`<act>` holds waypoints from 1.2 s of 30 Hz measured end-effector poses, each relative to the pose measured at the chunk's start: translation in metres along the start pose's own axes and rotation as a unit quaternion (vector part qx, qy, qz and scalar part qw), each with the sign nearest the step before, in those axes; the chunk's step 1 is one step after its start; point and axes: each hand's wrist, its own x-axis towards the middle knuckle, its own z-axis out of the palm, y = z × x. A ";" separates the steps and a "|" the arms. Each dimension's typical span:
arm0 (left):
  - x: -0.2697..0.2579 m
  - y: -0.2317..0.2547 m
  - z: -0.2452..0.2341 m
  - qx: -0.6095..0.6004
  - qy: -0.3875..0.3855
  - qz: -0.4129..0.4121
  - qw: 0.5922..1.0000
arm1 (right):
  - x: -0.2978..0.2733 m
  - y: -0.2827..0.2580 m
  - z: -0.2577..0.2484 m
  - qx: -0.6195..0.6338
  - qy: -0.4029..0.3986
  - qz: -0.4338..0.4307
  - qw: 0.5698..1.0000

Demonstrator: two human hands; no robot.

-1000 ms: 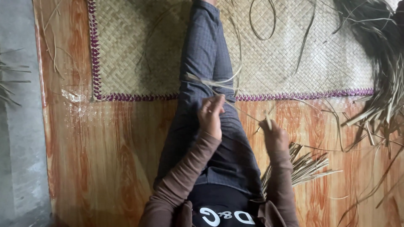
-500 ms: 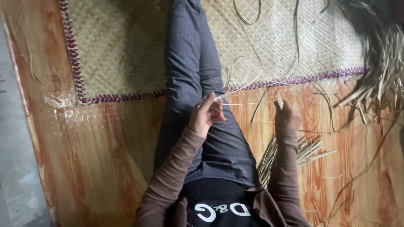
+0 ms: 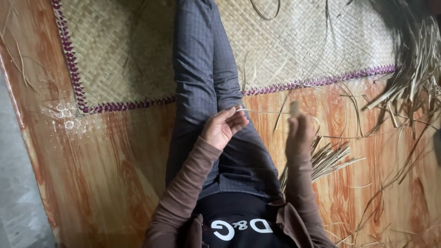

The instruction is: Weaving dried plant fibers into a mat using a small wooden tool to guide and tighten the strands.

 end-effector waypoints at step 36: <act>-0.026 -0.018 0.022 0.625 0.028 0.396 0.673 | 0.035 -0.137 -0.027 0.196 -0.255 0.149 0.935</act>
